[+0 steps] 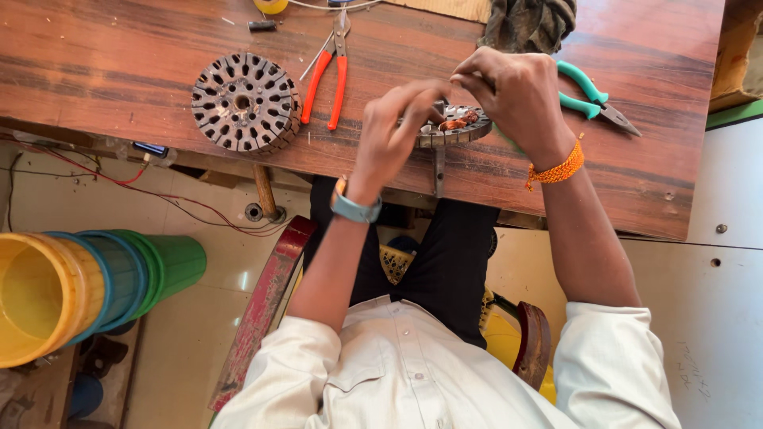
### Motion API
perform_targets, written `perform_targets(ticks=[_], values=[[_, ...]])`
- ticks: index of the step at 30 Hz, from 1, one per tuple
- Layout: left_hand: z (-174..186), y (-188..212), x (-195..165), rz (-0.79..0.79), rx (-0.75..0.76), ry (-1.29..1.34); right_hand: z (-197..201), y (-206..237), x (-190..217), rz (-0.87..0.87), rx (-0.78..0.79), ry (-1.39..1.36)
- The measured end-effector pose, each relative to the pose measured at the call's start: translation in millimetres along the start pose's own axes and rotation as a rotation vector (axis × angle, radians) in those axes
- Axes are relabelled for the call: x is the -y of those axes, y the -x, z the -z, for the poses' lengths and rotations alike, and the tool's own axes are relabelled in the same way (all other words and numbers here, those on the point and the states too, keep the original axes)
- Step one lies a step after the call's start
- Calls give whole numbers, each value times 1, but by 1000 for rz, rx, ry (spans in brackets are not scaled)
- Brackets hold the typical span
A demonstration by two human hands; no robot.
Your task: The person works on a motor stator clamped to a workbench, inserting and adjusting copper wire into the stator slots using fingers and a green-handled screwdriver. The person repeatedly rotates the stator and uses the screwdriver to push and align the wire within the slots.
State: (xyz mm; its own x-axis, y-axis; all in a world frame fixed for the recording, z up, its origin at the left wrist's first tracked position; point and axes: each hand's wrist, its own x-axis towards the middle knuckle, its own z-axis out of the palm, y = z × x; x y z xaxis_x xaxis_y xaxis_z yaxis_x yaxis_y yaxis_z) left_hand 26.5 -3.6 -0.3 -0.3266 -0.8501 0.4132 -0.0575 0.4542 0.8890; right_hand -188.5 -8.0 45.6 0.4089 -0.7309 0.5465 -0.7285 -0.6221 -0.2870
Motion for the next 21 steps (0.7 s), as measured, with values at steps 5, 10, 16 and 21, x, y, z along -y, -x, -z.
perform_targets(ticks=[5, 10, 16, 21], values=[[1, -36, 12, 131, 347, 108, 3, 3, 13, -128, -94, -89], [7, -33, 23, 122, 402, 403, 14, 13, 36, -293, -108, -174], [13, -28, 30, 38, 359, 406, 22, 39, 83, -386, -94, -269], [13, -28, 32, 32, 323, 361, 13, 49, 102, -457, -143, -259]])
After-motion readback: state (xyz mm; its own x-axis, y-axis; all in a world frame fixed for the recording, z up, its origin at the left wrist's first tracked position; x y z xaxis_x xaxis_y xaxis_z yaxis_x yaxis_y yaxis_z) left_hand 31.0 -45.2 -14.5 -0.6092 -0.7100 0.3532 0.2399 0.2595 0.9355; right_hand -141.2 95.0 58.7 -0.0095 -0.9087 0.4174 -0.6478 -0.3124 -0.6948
